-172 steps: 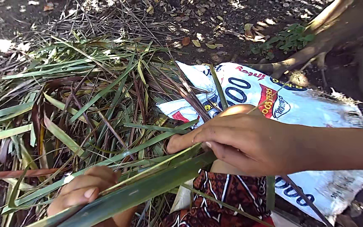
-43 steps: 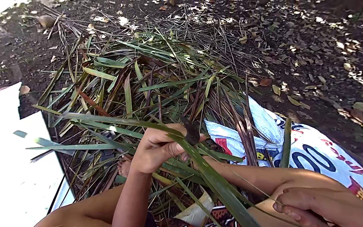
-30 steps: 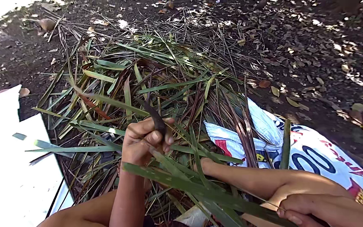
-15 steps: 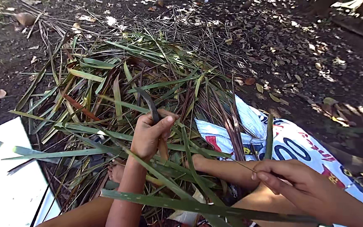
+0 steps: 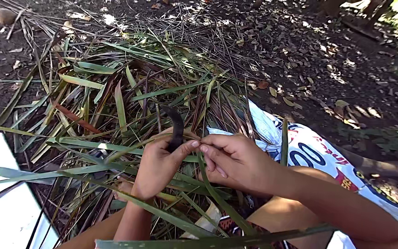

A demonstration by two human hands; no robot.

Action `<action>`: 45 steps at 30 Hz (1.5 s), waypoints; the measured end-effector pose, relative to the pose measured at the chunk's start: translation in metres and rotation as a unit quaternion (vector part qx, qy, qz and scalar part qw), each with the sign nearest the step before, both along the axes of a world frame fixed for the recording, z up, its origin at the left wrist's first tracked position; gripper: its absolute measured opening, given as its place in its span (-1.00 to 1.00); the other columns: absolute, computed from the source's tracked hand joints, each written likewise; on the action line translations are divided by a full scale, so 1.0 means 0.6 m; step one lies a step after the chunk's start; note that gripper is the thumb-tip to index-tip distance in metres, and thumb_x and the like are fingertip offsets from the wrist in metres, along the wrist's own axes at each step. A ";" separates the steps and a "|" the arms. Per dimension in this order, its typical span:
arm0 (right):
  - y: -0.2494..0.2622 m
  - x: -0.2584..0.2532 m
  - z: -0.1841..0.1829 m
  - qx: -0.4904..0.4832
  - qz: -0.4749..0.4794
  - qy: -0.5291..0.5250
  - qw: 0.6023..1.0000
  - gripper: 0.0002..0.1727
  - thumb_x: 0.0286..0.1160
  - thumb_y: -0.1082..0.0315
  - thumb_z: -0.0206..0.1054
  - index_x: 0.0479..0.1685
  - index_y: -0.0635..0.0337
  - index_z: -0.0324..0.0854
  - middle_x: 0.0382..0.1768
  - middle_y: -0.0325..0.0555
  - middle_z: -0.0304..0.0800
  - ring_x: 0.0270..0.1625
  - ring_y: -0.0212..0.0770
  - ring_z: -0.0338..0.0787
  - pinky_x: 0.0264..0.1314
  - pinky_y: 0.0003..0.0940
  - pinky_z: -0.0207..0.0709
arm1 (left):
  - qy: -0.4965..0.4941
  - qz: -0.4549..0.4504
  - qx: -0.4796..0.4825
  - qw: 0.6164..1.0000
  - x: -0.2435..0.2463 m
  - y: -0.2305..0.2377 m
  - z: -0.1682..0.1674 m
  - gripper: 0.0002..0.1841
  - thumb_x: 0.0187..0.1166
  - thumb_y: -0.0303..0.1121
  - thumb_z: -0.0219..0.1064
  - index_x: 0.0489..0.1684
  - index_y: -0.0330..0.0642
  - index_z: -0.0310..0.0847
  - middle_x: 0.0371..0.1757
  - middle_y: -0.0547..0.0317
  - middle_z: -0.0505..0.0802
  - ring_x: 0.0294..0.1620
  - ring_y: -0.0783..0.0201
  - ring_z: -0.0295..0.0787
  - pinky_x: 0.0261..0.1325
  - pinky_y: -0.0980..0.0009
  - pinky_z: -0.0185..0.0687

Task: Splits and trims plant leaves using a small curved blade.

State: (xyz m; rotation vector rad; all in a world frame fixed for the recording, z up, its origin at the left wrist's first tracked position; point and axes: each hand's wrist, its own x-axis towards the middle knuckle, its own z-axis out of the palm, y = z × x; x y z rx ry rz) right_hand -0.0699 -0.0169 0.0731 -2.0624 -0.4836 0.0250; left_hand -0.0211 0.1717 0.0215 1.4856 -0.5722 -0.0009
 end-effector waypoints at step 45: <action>-0.067 -0.004 -0.013 -0.220 0.013 -0.075 0.973 -0.62 0.71 0.17 0.14 0.15 0.30 0.68 -0.38 -0.18 0.72 -0.39 -0.48 0.65 -0.28 -0.65 0.56 | -0.145 -0.091 0.170 0.970 0.046 0.045 -0.011 -0.92 0.45 -0.36 0.43 -0.34 -0.10 0.84 -0.50 0.51 0.76 -0.55 0.78 0.53 -0.50 0.83 0.42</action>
